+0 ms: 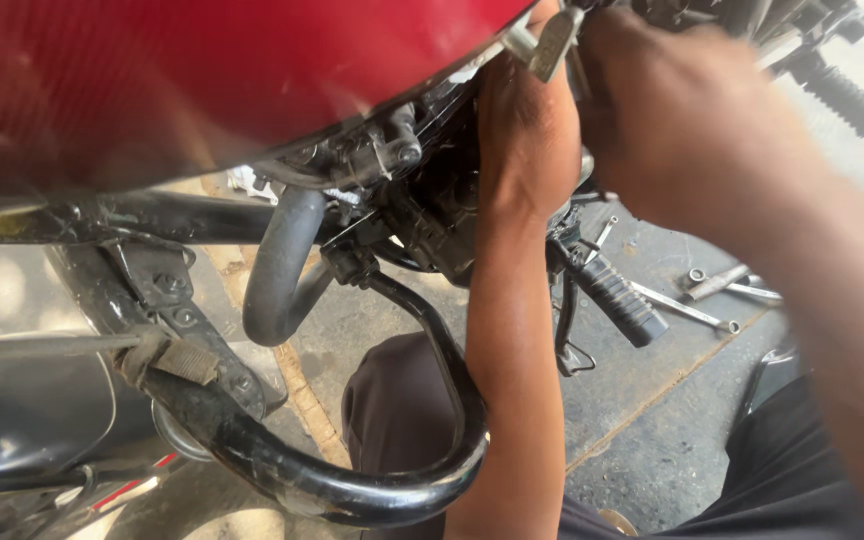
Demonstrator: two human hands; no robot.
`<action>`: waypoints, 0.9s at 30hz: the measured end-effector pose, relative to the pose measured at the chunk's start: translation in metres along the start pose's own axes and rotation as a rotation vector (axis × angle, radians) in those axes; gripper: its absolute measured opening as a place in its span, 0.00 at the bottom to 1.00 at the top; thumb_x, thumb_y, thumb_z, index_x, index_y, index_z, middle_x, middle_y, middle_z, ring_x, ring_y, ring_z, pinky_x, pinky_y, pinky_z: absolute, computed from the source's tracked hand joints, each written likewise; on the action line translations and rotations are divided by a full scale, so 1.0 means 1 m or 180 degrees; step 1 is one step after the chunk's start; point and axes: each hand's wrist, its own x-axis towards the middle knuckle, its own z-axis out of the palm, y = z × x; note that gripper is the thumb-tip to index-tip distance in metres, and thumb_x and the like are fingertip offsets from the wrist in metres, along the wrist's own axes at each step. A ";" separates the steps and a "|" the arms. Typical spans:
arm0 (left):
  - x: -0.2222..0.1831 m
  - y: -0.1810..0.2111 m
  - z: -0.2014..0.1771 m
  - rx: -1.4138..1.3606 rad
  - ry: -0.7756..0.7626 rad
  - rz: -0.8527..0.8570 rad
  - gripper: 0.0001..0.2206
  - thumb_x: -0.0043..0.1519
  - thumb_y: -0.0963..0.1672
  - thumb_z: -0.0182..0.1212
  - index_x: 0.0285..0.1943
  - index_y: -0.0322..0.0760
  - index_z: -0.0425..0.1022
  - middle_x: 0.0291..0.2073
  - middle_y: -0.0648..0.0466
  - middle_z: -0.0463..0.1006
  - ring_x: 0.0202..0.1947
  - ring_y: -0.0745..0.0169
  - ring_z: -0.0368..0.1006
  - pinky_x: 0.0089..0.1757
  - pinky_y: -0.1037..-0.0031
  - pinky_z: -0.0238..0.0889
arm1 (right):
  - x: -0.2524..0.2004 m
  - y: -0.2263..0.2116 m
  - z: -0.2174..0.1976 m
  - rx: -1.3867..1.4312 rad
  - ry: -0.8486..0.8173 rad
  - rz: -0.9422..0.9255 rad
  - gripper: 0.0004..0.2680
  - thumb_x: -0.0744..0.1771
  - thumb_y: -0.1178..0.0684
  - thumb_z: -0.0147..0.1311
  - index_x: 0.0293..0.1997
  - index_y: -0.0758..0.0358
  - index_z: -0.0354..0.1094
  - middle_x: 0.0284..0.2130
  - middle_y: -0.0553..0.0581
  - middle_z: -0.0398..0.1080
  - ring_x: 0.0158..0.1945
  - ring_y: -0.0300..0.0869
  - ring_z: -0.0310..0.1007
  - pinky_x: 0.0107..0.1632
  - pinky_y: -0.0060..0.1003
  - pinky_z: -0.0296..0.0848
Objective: The person works on the internal components of a motorcycle using a wrench and a screwdriver to loosen and tighten various parts near the engine block.
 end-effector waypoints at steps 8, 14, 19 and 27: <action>-0.002 0.011 0.001 -0.0106 -0.0195 0.0538 0.30 0.72 0.56 0.22 0.65 0.32 0.59 0.41 0.48 0.72 0.39 0.51 0.73 0.43 0.58 0.65 | 0.013 0.017 -0.035 0.0306 -0.0589 0.0247 0.06 0.71 0.54 0.54 0.48 0.65 0.74 0.28 0.60 0.76 0.24 0.45 0.76 0.26 0.40 0.72; 0.004 -0.004 -0.002 0.0687 -0.0119 0.0565 0.26 0.74 0.54 0.25 0.52 0.30 0.65 0.34 0.45 0.70 0.37 0.51 0.69 0.40 0.57 0.58 | 0.010 0.010 0.004 -0.0422 -0.0355 -0.0186 0.10 0.60 0.55 0.63 0.42 0.67 0.74 0.27 0.62 0.76 0.27 0.49 0.76 0.29 0.41 0.72; 0.001 -0.006 0.000 0.0042 -0.0032 0.0646 0.21 0.75 0.51 0.32 0.44 0.29 0.63 0.33 0.44 0.69 0.36 0.50 0.66 0.44 0.56 0.60 | 0.007 -0.005 -0.009 0.0151 -0.0061 -0.0042 0.07 0.64 0.58 0.63 0.41 0.69 0.73 0.25 0.63 0.75 0.26 0.52 0.75 0.28 0.43 0.72; 0.002 -0.018 0.009 -0.0181 -0.0210 0.0694 0.33 0.79 0.58 0.26 0.80 0.30 0.51 0.77 0.36 0.57 0.77 0.43 0.53 0.74 0.58 0.49 | 0.006 0.010 -0.045 0.0938 -0.0313 0.0718 0.07 0.72 0.52 0.54 0.43 0.66 0.72 0.21 0.57 0.71 0.19 0.40 0.69 0.21 0.40 0.65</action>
